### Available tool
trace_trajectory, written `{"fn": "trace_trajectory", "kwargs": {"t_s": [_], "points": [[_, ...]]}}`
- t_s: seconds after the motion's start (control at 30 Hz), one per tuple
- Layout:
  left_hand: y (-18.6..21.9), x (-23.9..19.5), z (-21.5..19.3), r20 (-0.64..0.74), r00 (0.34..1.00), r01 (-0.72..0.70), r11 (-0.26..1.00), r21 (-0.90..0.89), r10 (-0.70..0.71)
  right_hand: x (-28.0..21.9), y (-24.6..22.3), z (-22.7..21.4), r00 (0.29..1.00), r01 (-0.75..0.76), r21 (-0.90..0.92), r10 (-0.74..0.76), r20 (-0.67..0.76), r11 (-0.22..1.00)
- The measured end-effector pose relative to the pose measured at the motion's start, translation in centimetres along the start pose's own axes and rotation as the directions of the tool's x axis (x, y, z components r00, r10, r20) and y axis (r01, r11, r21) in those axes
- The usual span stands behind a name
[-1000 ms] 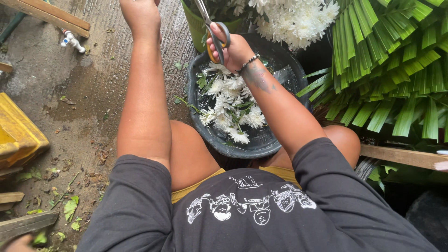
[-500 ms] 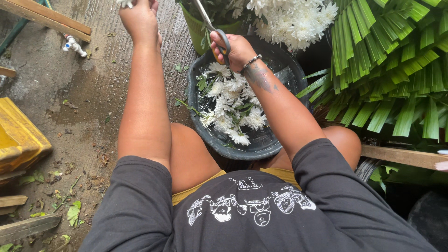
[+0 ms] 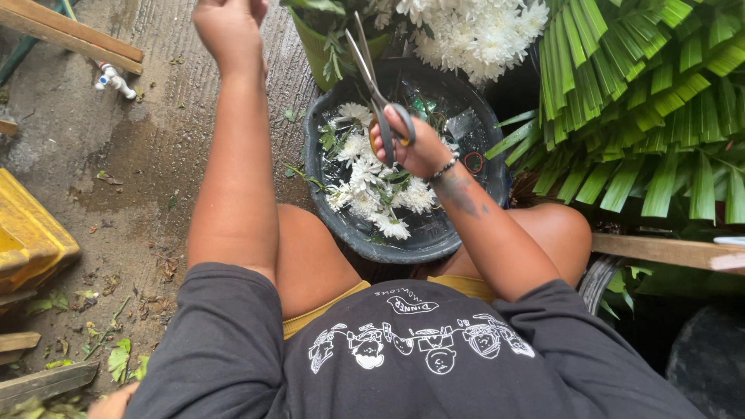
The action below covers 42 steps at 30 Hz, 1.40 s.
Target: The person prepares flowers by cutting stems with shears, placing them in a basin of water, and wrapping stems with tape or wire.
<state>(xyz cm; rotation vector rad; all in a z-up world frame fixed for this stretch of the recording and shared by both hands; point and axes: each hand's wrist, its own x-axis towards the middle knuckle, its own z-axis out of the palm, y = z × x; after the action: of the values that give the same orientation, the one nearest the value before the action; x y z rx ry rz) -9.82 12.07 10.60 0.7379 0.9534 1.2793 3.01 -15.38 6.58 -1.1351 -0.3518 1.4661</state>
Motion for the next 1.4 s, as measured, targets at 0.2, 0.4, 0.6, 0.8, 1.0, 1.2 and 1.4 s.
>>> {"fn": "trace_trajectory", "kwargs": {"t_s": [0.2, 0.4, 0.6, 0.8, 1.0, 1.2, 1.4], "points": [[-2.0, -4.2, 2.2, 0.418, 0.876, -0.377, 0.883, 0.279, 0.241, -1.2, 1.2, 1.4, 0.988, 0.035, -0.033, -0.04, -0.147, 0.999], [-0.1, -2.8, 0.8, 0.393, 0.859, -0.491, 0.742, 0.455, 0.328, 1.6, -0.1, 4.4, 0.994, 0.041, 0.046, -0.036, -0.102, 0.998], [1.2, 2.6, -3.5, 0.228, 0.721, -0.619, 0.46, 0.636, 0.654, 4.8, 0.1, 8.0, 1.0, -0.024, -0.108, 0.022, -0.022, 0.994], [0.9, 2.2, -4.1, 0.252, 0.648, -0.654, 0.354, 0.669, 0.719, -0.3, 0.7, 5.6, 0.998, -0.054, -0.669, 0.016, -0.063, 0.741], [-5.8, -8.0, 2.7, 0.651, 0.758, -0.542, 0.516, 0.663, -0.041, -8.0, 5.8, -4.8, 0.908, -0.177, -0.984, 0.384, -0.166, -0.008], [-18.3, -15.6, 4.8, 0.946, 0.262, -0.904, 0.294, 0.31, -0.191, -12.1, 9.0, -10.1, 0.886, -0.184, -0.961, 0.389, -0.253, -0.207], [-17.8, -20.5, 3.8, 0.672, 0.422, -0.899, -0.186, 0.396, -0.609, -11.5, 7.9, -8.5, 0.892, -0.229, -0.973, 0.399, -0.214, -0.01]]}}
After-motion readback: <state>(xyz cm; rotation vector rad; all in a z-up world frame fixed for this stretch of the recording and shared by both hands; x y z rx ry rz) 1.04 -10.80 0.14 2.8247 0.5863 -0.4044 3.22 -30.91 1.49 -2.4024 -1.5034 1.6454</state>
